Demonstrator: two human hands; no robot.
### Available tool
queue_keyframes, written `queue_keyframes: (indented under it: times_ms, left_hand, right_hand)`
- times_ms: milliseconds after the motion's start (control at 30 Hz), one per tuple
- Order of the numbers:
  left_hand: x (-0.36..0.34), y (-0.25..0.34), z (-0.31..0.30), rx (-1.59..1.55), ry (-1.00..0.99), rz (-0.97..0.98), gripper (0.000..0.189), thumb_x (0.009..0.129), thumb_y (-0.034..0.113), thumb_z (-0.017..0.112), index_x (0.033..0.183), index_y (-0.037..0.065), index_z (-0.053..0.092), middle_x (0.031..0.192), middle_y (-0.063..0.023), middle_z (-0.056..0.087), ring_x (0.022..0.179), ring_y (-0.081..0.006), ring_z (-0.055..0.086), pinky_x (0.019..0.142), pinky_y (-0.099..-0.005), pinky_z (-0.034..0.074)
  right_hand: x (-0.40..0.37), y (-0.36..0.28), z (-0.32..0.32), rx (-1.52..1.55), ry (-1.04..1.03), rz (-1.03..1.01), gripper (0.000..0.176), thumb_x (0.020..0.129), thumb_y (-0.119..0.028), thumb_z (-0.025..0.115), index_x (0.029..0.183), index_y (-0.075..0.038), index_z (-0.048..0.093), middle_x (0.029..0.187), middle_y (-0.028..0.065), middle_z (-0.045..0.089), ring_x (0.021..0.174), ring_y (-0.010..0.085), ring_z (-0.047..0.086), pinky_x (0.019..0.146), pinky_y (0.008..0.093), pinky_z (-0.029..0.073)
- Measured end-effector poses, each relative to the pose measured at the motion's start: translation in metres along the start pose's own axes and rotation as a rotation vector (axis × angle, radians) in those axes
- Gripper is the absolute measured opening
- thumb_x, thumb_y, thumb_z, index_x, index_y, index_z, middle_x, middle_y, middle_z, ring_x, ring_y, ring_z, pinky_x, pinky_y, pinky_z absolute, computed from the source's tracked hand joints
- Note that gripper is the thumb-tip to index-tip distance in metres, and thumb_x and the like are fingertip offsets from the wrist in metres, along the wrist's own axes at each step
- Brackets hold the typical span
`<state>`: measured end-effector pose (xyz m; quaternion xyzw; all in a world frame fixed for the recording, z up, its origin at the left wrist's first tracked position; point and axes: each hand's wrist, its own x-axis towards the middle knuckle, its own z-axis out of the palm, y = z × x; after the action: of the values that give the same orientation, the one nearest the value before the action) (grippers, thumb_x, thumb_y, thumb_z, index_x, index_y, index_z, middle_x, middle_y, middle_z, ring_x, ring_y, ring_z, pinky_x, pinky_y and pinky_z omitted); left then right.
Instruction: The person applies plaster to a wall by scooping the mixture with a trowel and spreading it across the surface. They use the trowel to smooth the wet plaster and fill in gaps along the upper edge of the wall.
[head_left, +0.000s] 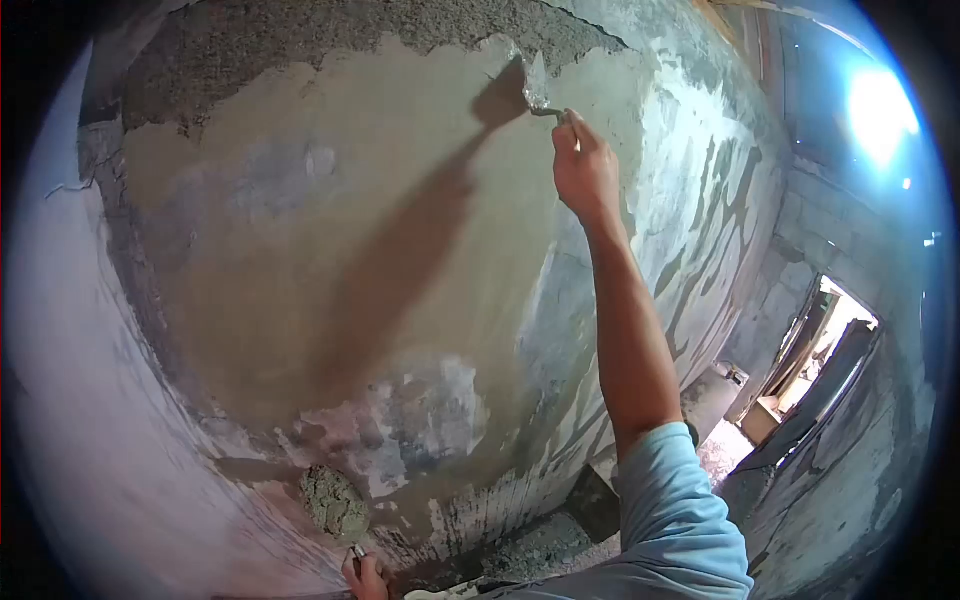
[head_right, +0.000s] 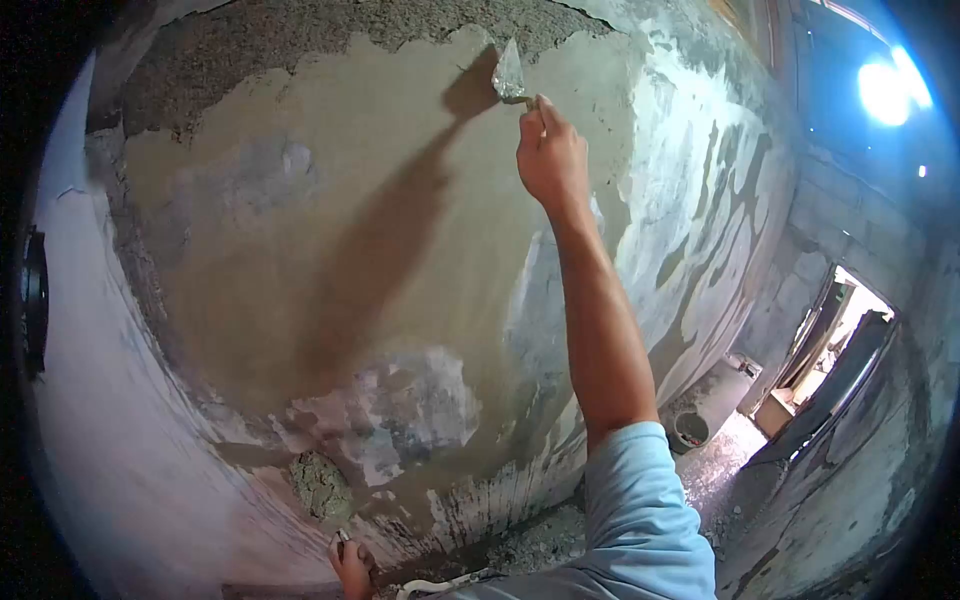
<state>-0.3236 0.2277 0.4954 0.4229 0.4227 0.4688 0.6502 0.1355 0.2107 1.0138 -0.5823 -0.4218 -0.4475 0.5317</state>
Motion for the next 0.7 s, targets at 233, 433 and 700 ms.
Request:
queue_keyframes:
  times_ms: [233, 433, 700]
  left_hand:
    - [-0.007, -0.005, -0.027, 0.251, -0.09, 0.256, 0.034, 0.107, 0.027, 0.054, 0.077, 0.013, 0.045, 0.058, 0.0018, 0.035, 0.043, -0.0122, 0.026, 0.04, -0.0314, 0.027]
    - [-0.024, 0.028, -0.008, 0.133, 0.036, 0.022, 0.013, 0.093, 0.01, 0.062, 0.085, 0.008, 0.052, 0.062, 0.002, 0.048, 0.047, -0.0085, 0.045, 0.041, -0.0307, 0.033]
    - [-0.02, 0.037, -0.016, 0.322, -0.115, 0.178, 0.029, 0.095, 0.011, 0.067, 0.075, 0.01, 0.046, 0.058, 0.0026, 0.045, 0.046, -0.007, 0.043, 0.043, -0.0285, 0.032]
  right_hand:
    - [-0.029, -0.048, 0.039, -0.006, -0.11, -0.045, 0.039, 0.101, -0.023, 0.052, 0.134, -0.004, 0.061, 0.095, 0.0301, 0.07, 0.09, 0.0506, 0.068, 0.083, 0.0587, 0.053]
    - [-0.085, -0.046, 0.017, 0.092, -0.218, -0.122, 0.033, 0.102, -0.024, 0.055, 0.128, -0.006, 0.066, 0.107, 0.0285, 0.071, 0.097, 0.0476, 0.068, 0.085, 0.0525, 0.055]
    - [0.025, -0.013, 0.02, 0.065, -0.054, 0.066, 0.033, 0.101, -0.03, 0.055, 0.122, -0.01, 0.07, 0.104, 0.0244, 0.073, 0.097, 0.0459, 0.07, 0.086, 0.0515, 0.055]
